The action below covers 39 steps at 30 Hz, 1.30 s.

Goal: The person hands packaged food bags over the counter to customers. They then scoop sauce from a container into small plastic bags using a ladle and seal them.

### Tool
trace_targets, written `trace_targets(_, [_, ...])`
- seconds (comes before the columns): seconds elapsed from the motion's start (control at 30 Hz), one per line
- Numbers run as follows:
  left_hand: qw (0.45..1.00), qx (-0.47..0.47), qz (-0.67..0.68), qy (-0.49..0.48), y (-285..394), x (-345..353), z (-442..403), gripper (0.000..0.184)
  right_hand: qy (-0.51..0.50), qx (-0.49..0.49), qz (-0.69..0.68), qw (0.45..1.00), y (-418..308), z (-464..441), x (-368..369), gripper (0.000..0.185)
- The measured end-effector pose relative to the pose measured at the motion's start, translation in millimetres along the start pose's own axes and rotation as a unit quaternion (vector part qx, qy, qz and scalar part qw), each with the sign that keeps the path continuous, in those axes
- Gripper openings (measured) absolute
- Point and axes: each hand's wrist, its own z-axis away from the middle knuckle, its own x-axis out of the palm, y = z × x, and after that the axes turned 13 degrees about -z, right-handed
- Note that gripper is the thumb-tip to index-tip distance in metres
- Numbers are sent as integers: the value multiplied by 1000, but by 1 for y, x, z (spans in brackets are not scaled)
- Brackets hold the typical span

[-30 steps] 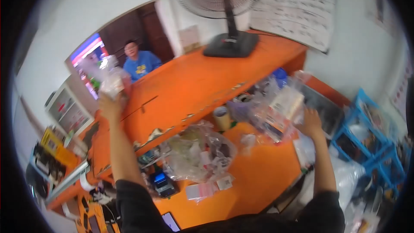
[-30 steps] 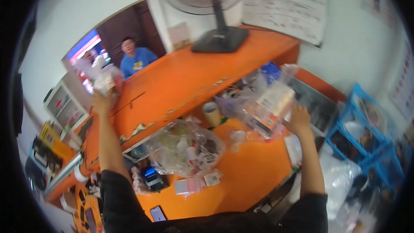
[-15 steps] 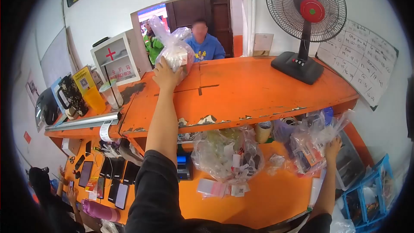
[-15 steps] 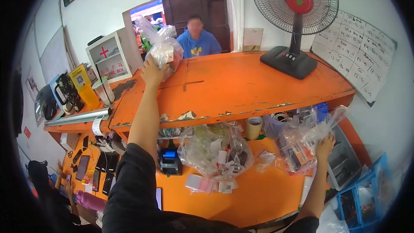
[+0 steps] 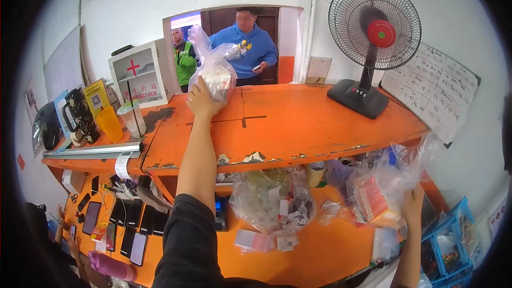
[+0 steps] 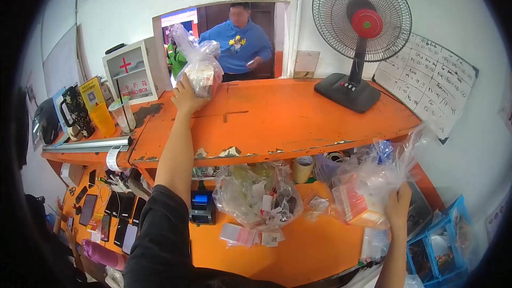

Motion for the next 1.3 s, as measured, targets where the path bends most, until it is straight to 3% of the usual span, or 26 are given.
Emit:
trace_targets(0.07, [1000, -9, 15, 20, 2, 7, -2, 115, 3, -34, -64, 997, -26, 25, 7, 19])
trace_targets(0.2, [999, -18, 30, 40, 4, 5, 1, 110, -40, -4, -45, 998, -41, 73, 15, 18])
trace_targets(0.27, [998, -20, 34, 46, 5, 5, 1, 108, -62, -35, 82, 994, -33, 92, 20, 29])
trace_targets(0.3, [998, -21, 38, 54, 5, 6, 2, 106, -113, 84, 49, 989, -63, 95, 22, 25])
trace_targets(0.33, [998, -20, 37, 50, 6, 5, 2, 106, -115, 88, 51, 988, -73, 99, 28, 25])
trace_targets(0.4, [998, -21, 37, 43, 6, 4, 2, 104, -95, -11, 57, 994, -84, 105, 35, 21])
trace_targets(0.53, [997, -43, 25, 55, 7, 11, 1, 103, -95, -58, 41, 993, -77, 115, 38, 19])
trace_targets(0.67, [994, -43, 42, 89, 8, 18, -1, 100, -102, 33, -10, 994, -81, 119, 42, 17])
trace_targets(0.77, [995, -37, 62, 74, 6, 11, 1, 98, -42, 26, -106, 993, -75, 122, 49, 17])
trace_targets(0.87, [995, -34, 73, 57, 7, 10, 2, 96, -69, 127, -160, 976, -77, 126, 45, 17])
trace_targets(0.97, [996, -28, 66, 61, 8, 12, 0, 94, -172, 234, -146, 946, -88, 124, 43, 14])
trace_targets(1.0, [995, -35, 66, 62, 8, 10, 2, 94, -163, 243, -146, 945, -84, 126, 45, 14])
trace_targets(1.07, [997, -27, 60, 37, 7, 4, 2, 97, -197, 97, -169, 961, -78, 128, 51, 13])
trace_targets(1.1, [998, -25, 57, 28, 6, 1, 4, 99, -205, 187, -207, 938, -93, 127, 50, 13])
trace_targets(1.3, [997, -28, 68, 19, 7, 2, 5, 106, -213, 178, -261, 925, -96, 135, 59, 15])
